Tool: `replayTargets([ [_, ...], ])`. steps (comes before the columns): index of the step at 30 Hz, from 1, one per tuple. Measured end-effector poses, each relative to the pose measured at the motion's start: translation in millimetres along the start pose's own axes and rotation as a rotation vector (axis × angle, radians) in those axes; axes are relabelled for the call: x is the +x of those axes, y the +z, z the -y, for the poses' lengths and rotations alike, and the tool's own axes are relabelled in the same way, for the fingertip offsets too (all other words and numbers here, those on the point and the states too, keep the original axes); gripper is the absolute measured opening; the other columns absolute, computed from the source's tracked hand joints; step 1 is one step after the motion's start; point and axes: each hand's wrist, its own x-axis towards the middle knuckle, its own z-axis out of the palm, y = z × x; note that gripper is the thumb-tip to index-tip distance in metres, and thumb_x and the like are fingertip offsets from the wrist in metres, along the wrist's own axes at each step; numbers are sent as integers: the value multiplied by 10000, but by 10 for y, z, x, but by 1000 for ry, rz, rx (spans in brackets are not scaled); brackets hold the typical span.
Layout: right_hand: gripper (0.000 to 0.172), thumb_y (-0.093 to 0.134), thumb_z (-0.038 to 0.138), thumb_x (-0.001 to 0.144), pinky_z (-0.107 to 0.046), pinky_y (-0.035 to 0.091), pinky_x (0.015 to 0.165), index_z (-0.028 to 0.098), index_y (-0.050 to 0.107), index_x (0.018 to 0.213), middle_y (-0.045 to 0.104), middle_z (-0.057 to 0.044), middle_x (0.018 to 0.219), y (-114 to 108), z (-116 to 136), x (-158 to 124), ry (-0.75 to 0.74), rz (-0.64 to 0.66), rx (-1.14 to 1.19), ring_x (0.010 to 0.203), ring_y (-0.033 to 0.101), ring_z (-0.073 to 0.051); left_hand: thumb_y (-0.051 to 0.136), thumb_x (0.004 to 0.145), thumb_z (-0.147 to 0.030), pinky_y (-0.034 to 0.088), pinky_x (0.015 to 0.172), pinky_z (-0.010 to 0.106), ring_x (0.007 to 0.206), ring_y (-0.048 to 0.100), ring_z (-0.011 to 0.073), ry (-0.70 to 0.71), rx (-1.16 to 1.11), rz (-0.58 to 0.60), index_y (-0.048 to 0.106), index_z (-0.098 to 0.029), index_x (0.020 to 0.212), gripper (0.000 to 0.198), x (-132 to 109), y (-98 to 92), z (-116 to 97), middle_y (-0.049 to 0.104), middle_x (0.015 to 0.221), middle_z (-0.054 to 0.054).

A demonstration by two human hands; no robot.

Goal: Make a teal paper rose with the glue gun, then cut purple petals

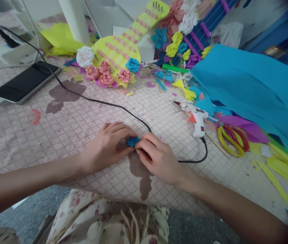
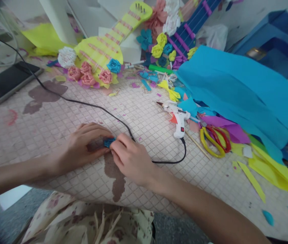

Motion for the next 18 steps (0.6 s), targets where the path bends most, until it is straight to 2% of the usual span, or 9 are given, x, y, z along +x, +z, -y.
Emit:
replayTargets([
  [18, 114, 465, 121, 884, -283, 479, 755, 174, 526, 964, 554, -46, 938, -15, -21, -8, 18, -10, 74, 870, 558, -147, 617, 795, -197, 395, 878, 377, 963, 559, 212, -12, 5, -1, 575, -218, 989, 199, 17, 9, -12, 645, 983, 18],
])
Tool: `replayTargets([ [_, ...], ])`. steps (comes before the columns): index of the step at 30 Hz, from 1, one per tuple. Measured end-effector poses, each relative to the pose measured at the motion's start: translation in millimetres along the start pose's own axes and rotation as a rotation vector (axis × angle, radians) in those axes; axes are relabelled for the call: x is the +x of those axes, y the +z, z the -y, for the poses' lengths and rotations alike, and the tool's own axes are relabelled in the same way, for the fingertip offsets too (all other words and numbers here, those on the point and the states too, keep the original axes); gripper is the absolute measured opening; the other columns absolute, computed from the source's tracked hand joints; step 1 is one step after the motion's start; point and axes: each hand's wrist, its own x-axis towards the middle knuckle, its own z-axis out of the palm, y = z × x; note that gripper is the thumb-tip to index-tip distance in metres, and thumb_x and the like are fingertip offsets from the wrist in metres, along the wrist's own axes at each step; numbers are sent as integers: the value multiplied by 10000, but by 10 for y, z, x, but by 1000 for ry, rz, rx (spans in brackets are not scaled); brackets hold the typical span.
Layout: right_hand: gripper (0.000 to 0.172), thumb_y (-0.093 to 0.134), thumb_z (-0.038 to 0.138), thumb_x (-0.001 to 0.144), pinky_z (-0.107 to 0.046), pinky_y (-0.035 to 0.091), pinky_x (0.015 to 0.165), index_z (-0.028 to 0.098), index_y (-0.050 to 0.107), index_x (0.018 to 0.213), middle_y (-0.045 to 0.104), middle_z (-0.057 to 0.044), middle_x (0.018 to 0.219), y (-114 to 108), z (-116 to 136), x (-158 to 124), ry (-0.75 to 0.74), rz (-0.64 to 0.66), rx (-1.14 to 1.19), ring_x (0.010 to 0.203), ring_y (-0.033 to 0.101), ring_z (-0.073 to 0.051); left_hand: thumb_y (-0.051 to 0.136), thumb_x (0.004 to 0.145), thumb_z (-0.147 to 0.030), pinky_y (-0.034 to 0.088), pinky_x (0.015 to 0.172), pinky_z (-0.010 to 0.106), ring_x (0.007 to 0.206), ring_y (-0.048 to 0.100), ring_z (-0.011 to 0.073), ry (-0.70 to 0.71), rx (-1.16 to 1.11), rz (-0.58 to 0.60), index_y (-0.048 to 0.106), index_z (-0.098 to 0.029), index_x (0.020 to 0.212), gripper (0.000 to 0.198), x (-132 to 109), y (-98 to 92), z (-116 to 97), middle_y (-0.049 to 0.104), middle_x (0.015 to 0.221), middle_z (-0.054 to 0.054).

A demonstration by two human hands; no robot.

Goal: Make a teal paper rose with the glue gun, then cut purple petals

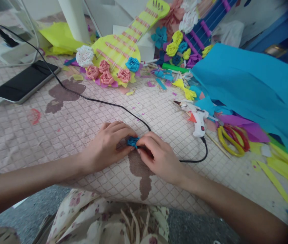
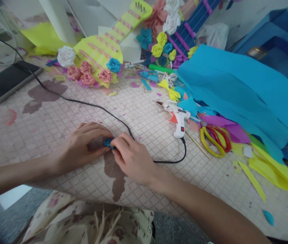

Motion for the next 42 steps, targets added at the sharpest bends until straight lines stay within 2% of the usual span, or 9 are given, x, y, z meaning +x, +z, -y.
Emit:
replayTargets([
  [7, 137, 450, 163, 923, -269, 475, 704, 174, 586, 926, 577, -55, 914, -27, 12, -62, -62, -62, -109, 828, 564, -143, 630, 800, -220, 402, 870, 377, 987, 554, 219, 10, -6, 7, 564, -220, 1022, 232, -15, -5, 13, 635, 1005, 29],
  [12, 201, 438, 137, 924, -259, 460, 646, 183, 622, 858, 607, -49, 873, -27, 12, -110, -128, -69, -253, 753, 562, -129, 622, 806, -228, 407, 865, 378, 982, 556, 221, 12, -11, 23, 565, -219, 1040, 241, -13, -16, 20, 637, 1012, 38],
  [17, 207, 443, 159, 934, -259, 449, 622, 176, 633, 853, 610, -50, 881, 5, 0, -99, -140, -55, -294, 730, 561, -123, 614, 804, -225, 408, 870, 375, 976, 562, 220, 12, -9, 23, 574, -215, 1031, 230, -9, -23, 15, 644, 1011, 39],
  [42, 214, 419, 210, 942, -256, 445, 636, 172, 613, 861, 581, -45, 845, 47, -13, -50, -49, -25, -196, 730, 555, -130, 621, 787, -193, 406, 872, 382, 977, 556, 221, 14, -24, 7, 566, -216, 1025, 245, -9, -2, 12, 642, 1005, 36],
])
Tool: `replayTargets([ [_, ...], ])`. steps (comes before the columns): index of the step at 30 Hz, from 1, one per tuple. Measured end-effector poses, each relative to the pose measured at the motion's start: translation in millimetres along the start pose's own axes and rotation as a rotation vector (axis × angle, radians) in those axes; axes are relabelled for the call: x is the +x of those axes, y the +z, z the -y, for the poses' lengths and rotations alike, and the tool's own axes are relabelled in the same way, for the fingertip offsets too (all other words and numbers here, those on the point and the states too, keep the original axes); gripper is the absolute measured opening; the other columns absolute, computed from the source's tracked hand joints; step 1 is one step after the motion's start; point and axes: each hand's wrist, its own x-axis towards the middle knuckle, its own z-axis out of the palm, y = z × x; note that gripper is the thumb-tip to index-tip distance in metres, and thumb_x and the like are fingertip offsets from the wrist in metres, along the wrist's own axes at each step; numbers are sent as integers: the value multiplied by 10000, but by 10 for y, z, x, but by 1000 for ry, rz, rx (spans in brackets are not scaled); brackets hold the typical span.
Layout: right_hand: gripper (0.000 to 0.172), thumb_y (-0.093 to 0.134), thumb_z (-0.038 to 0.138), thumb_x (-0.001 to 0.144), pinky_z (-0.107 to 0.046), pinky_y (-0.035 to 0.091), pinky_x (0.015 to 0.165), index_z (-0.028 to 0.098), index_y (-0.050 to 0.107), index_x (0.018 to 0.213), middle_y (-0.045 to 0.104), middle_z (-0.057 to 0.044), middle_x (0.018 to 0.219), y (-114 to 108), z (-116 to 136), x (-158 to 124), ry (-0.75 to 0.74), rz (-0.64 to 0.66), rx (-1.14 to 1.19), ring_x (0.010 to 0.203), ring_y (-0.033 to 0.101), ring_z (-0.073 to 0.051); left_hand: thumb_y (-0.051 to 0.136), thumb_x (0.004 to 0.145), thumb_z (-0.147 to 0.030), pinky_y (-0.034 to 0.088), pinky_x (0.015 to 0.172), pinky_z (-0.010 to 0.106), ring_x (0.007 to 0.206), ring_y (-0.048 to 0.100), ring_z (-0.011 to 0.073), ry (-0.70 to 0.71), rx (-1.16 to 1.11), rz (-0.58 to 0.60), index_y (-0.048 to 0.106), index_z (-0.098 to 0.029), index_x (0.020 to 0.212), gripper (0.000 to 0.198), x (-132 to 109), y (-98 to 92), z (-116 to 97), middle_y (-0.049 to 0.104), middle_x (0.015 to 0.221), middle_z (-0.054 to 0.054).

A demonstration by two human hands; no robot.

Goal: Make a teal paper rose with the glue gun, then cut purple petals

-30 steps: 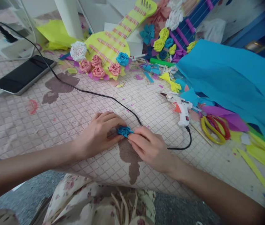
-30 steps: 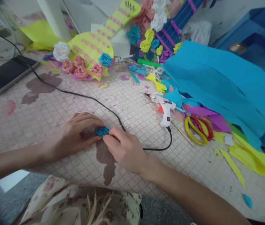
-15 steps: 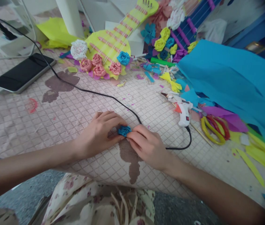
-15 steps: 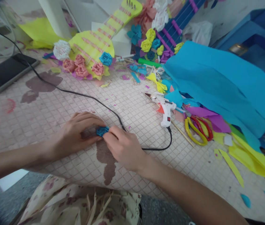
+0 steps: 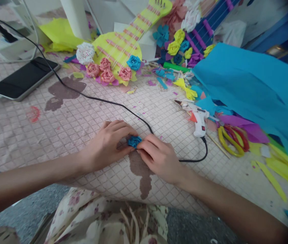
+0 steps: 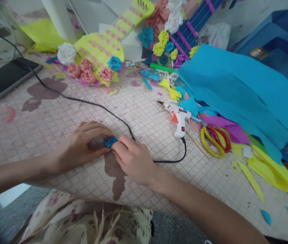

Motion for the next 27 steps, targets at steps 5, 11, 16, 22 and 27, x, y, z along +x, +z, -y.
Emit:
replayTargets([
  [5, 170, 449, 177, 917, -249, 440, 632, 171, 600, 839, 568, -29, 822, -1, -1, 12, 31, 7, 52, 722, 552, -124, 629, 788, -206, 399, 885, 390, 991, 553, 225, -6, -5, 13, 565, -217, 1027, 247, 1, -13, -2, 641, 1008, 33],
  [11, 132, 473, 148, 895, -251, 446, 653, 168, 587, 832, 558, -23, 830, -8, 11, 39, 70, 1, 108, 734, 552, -123, 618, 792, -194, 401, 869, 374, 985, 562, 219, -4, -18, 18, 573, -216, 1006, 220, 6, -8, -17, 646, 997, 31],
  [16, 115, 475, 143, 891, -252, 450, 661, 166, 576, 841, 549, -22, 836, -17, 25, 42, 98, 17, 119, 739, 552, -123, 600, 797, -169, 402, 867, 361, 962, 570, 202, -4, -24, -1, 579, -208, 992, 200, 10, -8, -27, 648, 987, 24],
  [22, 97, 469, 148, 889, -249, 444, 631, 171, 560, 863, 548, -24, 842, -33, 29, 52, 122, 21, 142, 713, 539, -120, 602, 793, -156, 401, 873, 360, 961, 561, 196, -15, -24, -13, 575, -212, 991, 207, 18, 5, -33, 639, 977, 14],
  [27, 71, 482, 137, 877, -253, 447, 650, 184, 529, 901, 574, -21, 858, -22, 21, 52, 131, 14, 160, 750, 560, -127, 599, 793, -145, 397, 863, 358, 939, 561, 192, -20, -34, -2, 576, -212, 965, 186, 30, 2, -47, 639, 951, 6],
])
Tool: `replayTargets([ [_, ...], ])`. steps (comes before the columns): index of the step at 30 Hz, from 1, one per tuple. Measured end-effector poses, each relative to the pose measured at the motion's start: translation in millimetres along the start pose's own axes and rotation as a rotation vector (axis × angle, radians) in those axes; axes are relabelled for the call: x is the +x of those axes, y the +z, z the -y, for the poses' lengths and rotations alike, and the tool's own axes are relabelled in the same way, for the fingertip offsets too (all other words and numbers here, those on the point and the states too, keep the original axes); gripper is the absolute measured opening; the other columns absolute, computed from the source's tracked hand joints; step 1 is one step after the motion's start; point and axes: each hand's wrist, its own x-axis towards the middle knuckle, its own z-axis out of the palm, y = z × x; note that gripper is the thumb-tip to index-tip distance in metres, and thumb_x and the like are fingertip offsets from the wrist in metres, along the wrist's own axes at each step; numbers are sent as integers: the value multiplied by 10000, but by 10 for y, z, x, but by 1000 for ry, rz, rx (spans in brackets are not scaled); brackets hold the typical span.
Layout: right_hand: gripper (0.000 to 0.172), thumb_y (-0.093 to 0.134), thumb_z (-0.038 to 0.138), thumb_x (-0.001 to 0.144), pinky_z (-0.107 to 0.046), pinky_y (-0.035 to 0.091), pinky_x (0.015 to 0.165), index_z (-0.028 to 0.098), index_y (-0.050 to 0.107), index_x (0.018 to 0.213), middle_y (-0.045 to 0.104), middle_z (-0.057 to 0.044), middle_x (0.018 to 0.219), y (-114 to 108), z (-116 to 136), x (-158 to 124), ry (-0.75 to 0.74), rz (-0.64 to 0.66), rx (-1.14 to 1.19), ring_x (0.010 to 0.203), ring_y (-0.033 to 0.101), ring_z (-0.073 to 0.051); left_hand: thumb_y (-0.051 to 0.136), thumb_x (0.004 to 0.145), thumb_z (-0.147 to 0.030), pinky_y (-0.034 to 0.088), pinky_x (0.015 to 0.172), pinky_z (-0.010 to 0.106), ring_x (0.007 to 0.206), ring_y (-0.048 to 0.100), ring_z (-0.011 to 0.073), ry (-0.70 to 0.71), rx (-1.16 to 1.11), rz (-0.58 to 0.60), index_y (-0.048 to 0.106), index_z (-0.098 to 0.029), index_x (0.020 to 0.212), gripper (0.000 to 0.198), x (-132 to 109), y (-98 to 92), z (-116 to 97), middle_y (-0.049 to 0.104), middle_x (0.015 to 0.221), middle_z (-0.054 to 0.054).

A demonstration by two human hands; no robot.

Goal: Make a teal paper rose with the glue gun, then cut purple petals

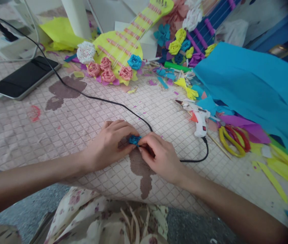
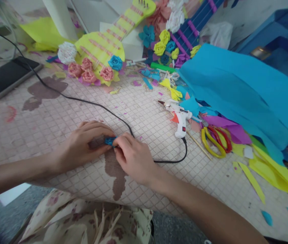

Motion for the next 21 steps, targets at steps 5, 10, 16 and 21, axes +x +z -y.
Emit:
replayTargets([
  [5, 82, 500, 143, 872, -263, 448, 667, 197, 505, 934, 596, -10, 867, 19, -12, -12, 13, -13, -20, 765, 577, -129, 596, 786, -134, 393, 866, 361, 942, 558, 195, 3, 5, -1, 579, -215, 967, 198, -8, -10, -7, 640, 955, 9],
  [10, 92, 507, 141, 871, -264, 451, 669, 200, 496, 940, 590, -7, 874, 24, -13, -15, 8, -13, -30, 765, 574, -128, 598, 786, -142, 390, 874, 370, 946, 560, 200, 8, 16, -16, 583, -215, 966, 195, -12, -10, 1, 641, 953, 11],
  [16, 63, 502, 134, 878, -262, 459, 676, 190, 516, 904, 561, -20, 893, -3, 0, -10, -6, 13, -22, 791, 564, -133, 608, 792, -170, 400, 866, 367, 961, 562, 205, 2, 17, 11, 580, -209, 986, 200, -20, -5, 19, 642, 976, 19],
  [21, 66, 491, 139, 883, -271, 465, 699, 190, 532, 900, 546, -24, 897, -11, -5, -13, -11, 21, -36, 818, 563, -141, 630, 794, -181, 400, 878, 379, 993, 548, 212, 36, 11, -23, 560, -206, 1025, 242, -30, -1, 29, 626, 1027, 31],
])
